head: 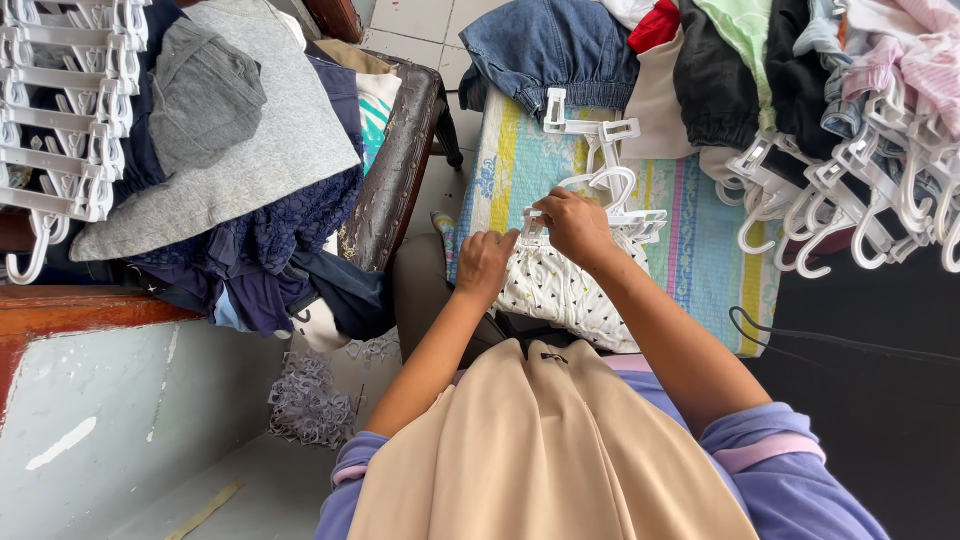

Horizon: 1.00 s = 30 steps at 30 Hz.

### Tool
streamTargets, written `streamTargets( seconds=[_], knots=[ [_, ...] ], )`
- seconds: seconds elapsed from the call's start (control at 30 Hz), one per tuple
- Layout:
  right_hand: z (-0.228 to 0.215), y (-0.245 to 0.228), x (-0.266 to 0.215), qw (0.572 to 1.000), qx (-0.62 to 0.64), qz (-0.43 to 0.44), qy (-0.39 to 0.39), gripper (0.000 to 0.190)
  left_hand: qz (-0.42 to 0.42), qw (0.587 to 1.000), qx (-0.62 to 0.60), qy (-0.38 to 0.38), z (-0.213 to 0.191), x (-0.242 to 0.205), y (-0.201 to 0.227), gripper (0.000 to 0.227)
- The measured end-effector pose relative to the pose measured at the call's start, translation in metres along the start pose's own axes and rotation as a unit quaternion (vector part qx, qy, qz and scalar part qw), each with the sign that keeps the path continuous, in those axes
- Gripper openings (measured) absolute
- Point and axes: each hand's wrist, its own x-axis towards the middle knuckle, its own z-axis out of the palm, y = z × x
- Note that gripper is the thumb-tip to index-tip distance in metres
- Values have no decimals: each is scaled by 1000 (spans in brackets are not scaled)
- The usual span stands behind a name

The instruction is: Hanging children's clothing items onto plastic hangers from a pile.

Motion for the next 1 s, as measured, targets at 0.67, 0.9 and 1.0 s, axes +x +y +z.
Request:
streamTargets(
  seconds=[0.67,0.9,1.0],
  knots=[
    [13,-4,1,999,-17,-21,39,9,-178,935,-252,-176,-45,24,1,28],
    [29,-2,1,998,-32,-35,45,7,-186,952,-175,-167,-23,20,-10,13],
    [33,-6,1,998,-24,-39,52,7,-187,955,-179,-143,-27,20,-7,13]
  ],
)
